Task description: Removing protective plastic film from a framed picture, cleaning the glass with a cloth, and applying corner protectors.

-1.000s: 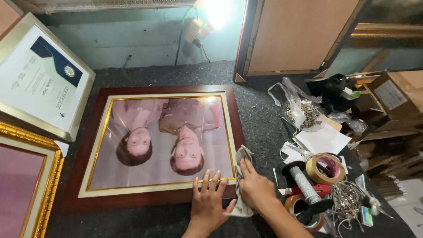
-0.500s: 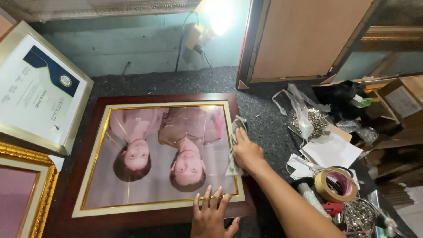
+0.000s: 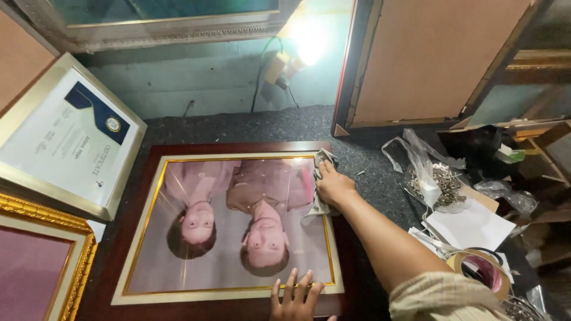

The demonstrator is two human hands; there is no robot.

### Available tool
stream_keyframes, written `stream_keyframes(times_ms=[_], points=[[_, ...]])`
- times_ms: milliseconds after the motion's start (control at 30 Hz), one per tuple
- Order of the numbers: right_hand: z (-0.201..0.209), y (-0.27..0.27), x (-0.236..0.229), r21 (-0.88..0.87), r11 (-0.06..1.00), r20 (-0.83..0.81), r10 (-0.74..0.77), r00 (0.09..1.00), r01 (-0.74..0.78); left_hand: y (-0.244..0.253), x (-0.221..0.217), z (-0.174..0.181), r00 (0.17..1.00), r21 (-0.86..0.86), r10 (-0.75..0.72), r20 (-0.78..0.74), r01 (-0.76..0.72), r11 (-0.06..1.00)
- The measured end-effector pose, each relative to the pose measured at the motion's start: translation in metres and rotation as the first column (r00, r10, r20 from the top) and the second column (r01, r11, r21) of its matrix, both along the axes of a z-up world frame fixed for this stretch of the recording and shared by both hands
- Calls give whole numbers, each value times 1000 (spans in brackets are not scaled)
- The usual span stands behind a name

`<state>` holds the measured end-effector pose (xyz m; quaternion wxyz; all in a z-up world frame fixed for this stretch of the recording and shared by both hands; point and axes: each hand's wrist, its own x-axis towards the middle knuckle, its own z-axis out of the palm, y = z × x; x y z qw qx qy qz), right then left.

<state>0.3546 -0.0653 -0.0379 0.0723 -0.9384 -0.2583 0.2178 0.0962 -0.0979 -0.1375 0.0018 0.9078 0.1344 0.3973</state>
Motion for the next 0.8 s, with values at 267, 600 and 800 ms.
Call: stream_keyframes(times_ms=[267,600,800], points=[[20,-42,-70,44,998,-36,-31,999,33,21,-27,9,977,-174,-187,101,203,964],[25,-20,-38,-73,996,2,-43,999,43,209,-168,50,589,-135,722,-363,-800,585],[-11,49,58,-132,991,217,-7,976,36,229,-166,19,747,-290,665,16,-633,718]])
